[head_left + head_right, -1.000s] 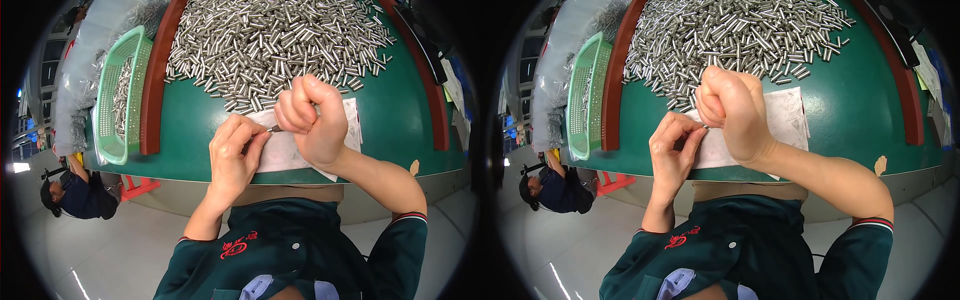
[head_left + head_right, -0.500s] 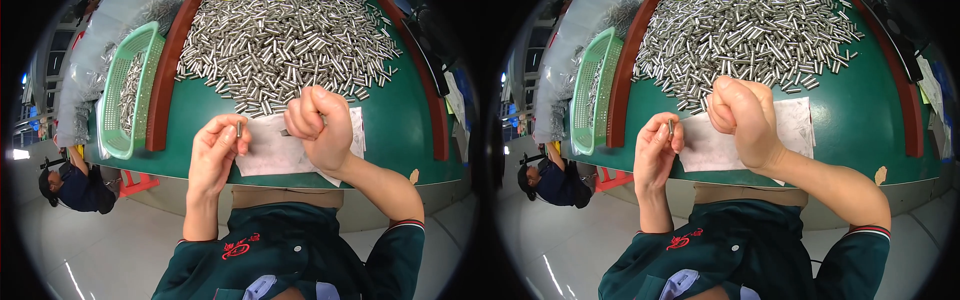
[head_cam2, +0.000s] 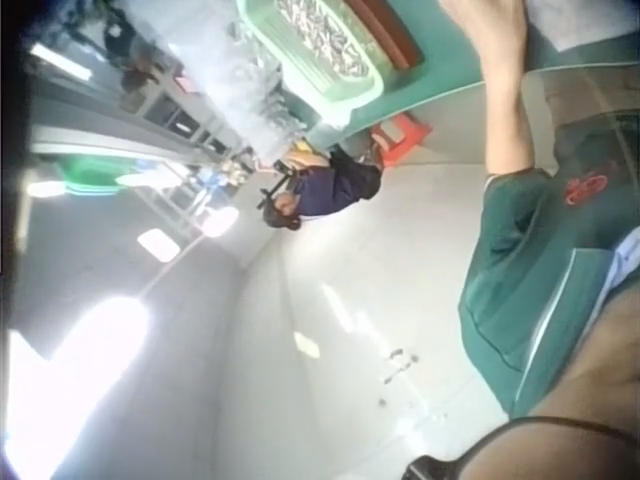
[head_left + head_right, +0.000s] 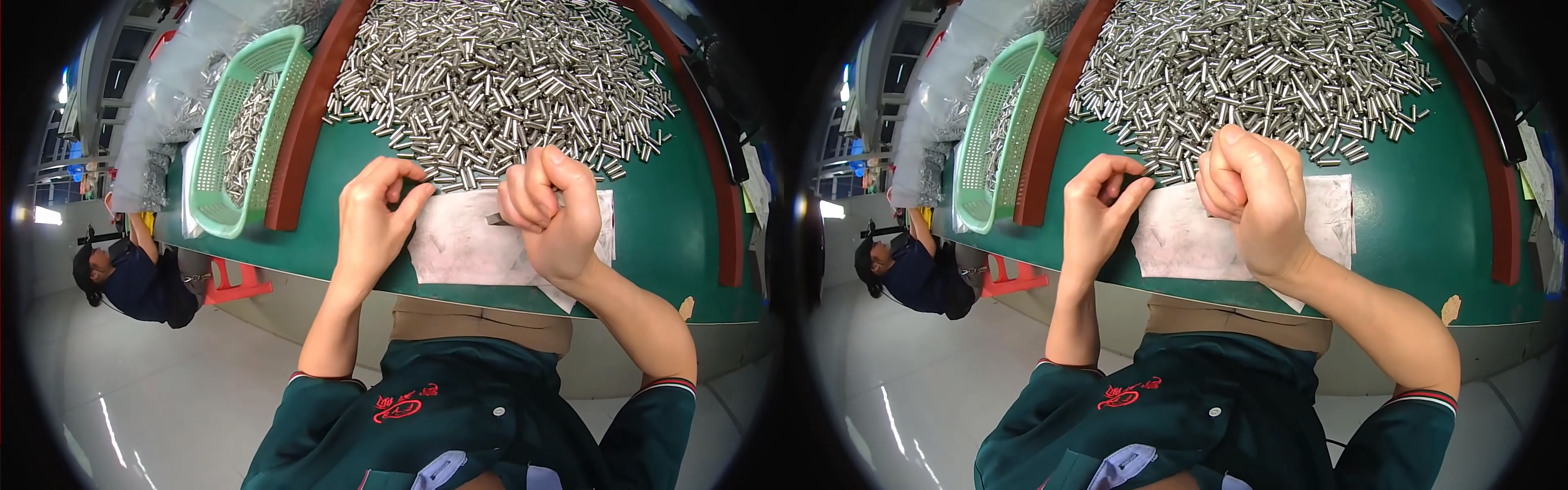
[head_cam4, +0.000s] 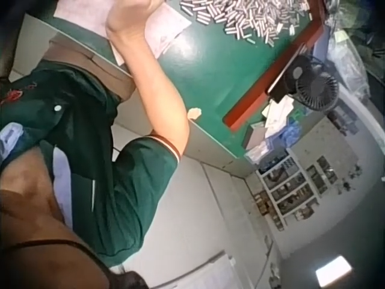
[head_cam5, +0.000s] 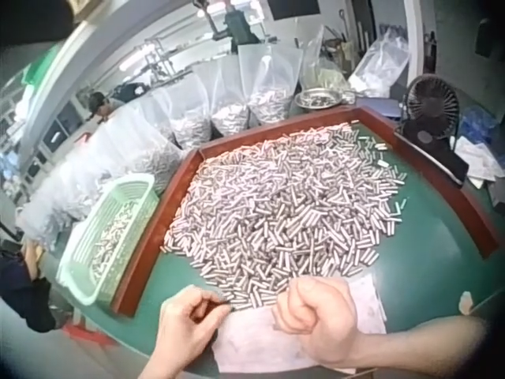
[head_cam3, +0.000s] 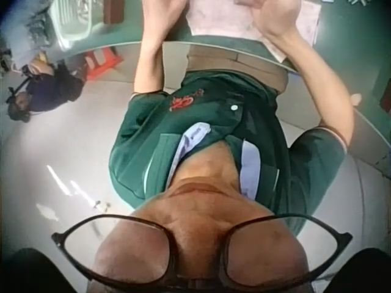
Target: Inspecting and manually processing small cylindrical metal parts at a factory workstation.
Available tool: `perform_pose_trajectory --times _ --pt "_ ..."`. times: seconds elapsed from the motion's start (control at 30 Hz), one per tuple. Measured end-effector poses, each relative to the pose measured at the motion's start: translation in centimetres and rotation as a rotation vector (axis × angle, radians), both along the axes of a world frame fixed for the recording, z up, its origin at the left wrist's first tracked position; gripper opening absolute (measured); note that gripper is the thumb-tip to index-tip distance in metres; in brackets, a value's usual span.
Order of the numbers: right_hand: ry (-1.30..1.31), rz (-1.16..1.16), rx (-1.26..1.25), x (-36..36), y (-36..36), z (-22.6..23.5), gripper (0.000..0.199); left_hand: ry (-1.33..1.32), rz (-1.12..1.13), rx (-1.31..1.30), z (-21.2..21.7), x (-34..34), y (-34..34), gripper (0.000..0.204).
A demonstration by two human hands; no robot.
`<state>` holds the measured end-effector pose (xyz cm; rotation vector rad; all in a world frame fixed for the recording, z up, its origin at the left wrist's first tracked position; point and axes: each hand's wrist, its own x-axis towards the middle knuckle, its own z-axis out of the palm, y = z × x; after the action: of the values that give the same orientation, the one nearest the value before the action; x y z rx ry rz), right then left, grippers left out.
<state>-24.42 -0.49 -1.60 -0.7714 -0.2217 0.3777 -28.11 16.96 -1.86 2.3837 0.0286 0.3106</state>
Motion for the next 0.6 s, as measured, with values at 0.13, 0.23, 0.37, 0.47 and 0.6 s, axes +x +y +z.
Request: perform_pose_trajectory --times 0.13,0.23,0.37,0.47,0.6 --pt "-0.014 0.004 -0.002 0.1 -0.1 -0.1 0.037 0.088 -0.009 0.109 0.3 0.4 -0.3 0.011" --pt "-0.013 0.0 -0.019 0.1 -0.1 0.1 0.036 0.179 0.035 -0.115 0.6 0.1 0.1 0.012" --pt "0.002 -0.003 -0.016 0.1 -0.1 0.0 0.036 0.381 -0.04 -0.93 0.2 -0.6 1.0 0.011" --pt "-0.023 -0.008 -0.03 0.1 -0.2 0.2 0.037 0.396 -0.101 -1.038 -0.1 -0.9 1.6 0.012" --pt "-0.014 -0.016 -0.021 0.1 -0.1 0.2 0.037 0.386 -0.118 -1.057 -0.3 -0.8 1.8 0.012"
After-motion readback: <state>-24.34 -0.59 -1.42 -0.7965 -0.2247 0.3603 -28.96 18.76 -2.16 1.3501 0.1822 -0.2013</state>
